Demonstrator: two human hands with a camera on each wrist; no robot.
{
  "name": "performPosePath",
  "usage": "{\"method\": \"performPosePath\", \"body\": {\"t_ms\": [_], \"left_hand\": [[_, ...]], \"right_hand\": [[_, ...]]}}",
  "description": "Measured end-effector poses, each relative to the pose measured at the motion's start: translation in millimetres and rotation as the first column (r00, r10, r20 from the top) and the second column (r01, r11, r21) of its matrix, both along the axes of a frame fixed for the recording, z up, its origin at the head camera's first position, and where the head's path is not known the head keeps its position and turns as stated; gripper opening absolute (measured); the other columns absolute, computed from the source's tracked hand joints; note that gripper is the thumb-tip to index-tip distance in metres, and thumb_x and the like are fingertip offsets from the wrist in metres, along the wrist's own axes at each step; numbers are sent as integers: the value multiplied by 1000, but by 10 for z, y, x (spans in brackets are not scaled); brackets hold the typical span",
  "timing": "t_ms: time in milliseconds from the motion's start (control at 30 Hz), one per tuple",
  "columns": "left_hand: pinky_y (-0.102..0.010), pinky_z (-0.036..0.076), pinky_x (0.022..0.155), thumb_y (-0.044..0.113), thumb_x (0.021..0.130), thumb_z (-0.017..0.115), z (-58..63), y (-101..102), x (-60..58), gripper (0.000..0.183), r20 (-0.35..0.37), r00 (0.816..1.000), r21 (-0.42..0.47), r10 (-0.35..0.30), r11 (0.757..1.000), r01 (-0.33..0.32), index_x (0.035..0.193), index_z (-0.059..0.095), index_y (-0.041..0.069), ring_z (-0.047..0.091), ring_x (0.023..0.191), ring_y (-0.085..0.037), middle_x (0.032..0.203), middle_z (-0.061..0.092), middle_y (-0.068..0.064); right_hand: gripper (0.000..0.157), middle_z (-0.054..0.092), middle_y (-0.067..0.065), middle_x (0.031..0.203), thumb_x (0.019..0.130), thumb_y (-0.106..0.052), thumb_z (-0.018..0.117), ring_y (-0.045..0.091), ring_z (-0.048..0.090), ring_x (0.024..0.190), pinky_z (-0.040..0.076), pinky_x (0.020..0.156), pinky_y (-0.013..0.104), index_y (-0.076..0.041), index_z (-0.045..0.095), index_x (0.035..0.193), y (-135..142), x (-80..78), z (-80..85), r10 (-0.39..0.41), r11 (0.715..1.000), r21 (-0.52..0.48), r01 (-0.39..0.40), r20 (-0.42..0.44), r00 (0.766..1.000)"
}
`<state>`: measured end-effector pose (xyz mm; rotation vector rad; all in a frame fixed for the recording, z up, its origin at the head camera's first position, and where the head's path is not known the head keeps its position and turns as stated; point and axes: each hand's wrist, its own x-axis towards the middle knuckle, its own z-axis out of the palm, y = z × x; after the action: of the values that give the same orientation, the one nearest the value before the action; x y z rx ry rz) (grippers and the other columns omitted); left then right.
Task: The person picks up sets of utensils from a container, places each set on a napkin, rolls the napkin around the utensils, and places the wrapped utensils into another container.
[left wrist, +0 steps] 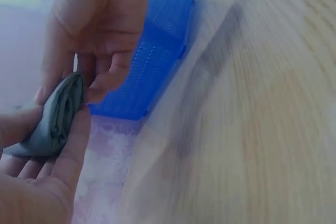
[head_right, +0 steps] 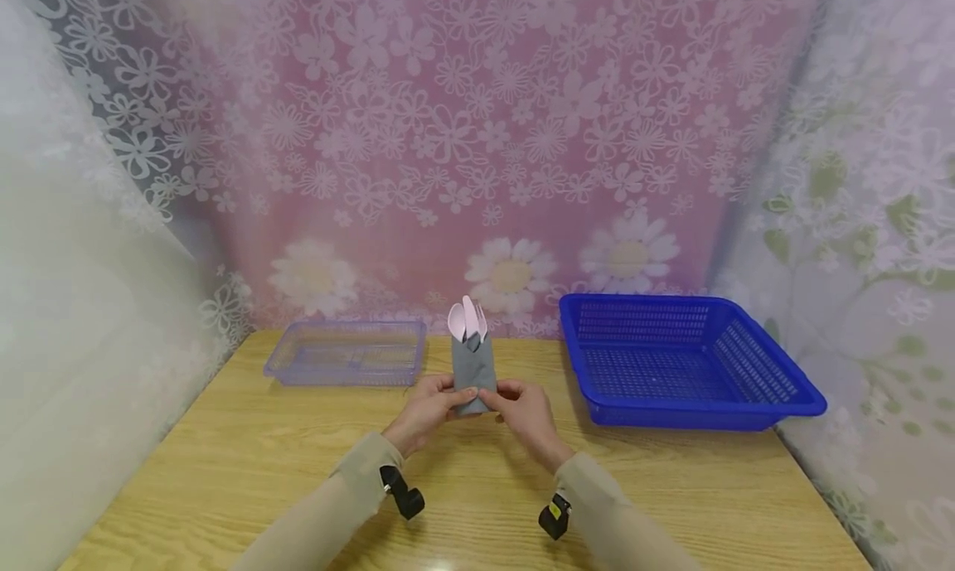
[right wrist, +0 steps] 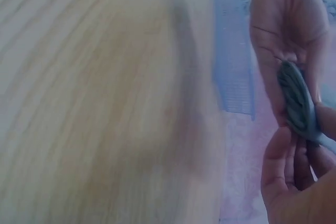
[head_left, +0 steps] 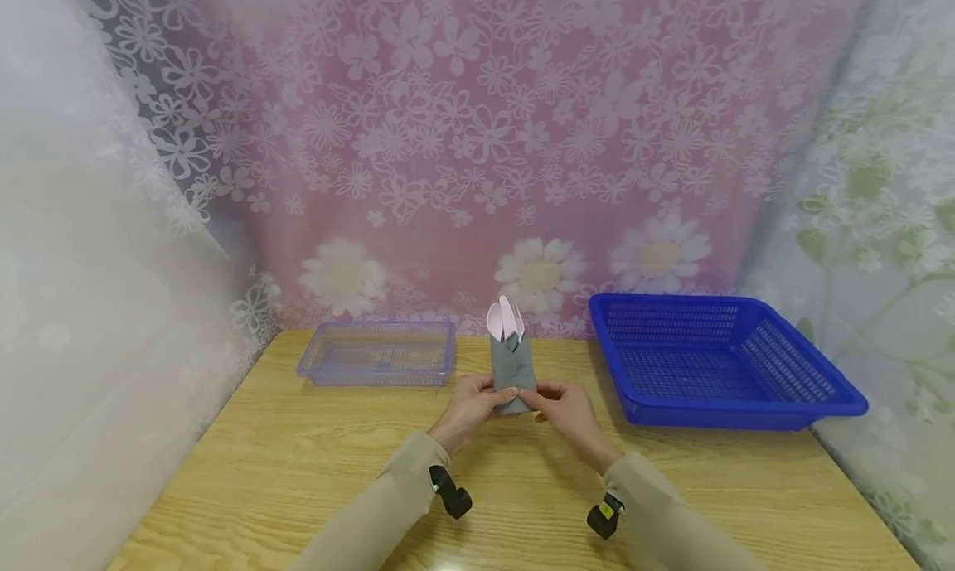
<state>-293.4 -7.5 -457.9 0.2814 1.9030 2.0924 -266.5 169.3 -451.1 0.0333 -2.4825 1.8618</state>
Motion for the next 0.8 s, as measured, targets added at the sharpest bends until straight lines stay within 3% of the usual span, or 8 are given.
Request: {"method": "performPosePath", "body": {"t_ms": [233, 500, 800], "left_hand": [[-36, 56, 89, 18, 94, 68, 11, -1, 3, 32, 15, 999, -6, -47, 999, 47, 121, 67, 1, 70, 101, -20, 117, 70, -12], [-37, 56, 90, 19, 92, 70, 26, 0, 2, 37, 35, 997, -2, -73, 997, 73, 124, 65, 0, 69, 105, -22, 122, 68, -14], [-37, 56, 90, 22, 93, 69, 117, 1, -4, 45, 55, 993, 101, -109, 990, 103, 127, 61, -6, 69, 104, -28, 122, 64, -20]], "right_hand": [[29, 74, 11, 96, 90, -18, 72, 14, 66, 80, 57, 73, 34, 4, 72, 109, 61, -36, 104, 79, 997, 18, -80, 47, 996], [28, 73, 14, 98, 92, -14, 69, 14, 67, 80, 57, 74, 33, 8, 69, 110, 86, -26, 140, 98, 995, 12, -100, 76, 992], [36, 71, 11, 103, 96, -20, 64, 15, 64, 84, 54, 81, 38, 5, 65, 121, 202, -26, 308, 90, 995, 30, -95, 151, 984]]}}
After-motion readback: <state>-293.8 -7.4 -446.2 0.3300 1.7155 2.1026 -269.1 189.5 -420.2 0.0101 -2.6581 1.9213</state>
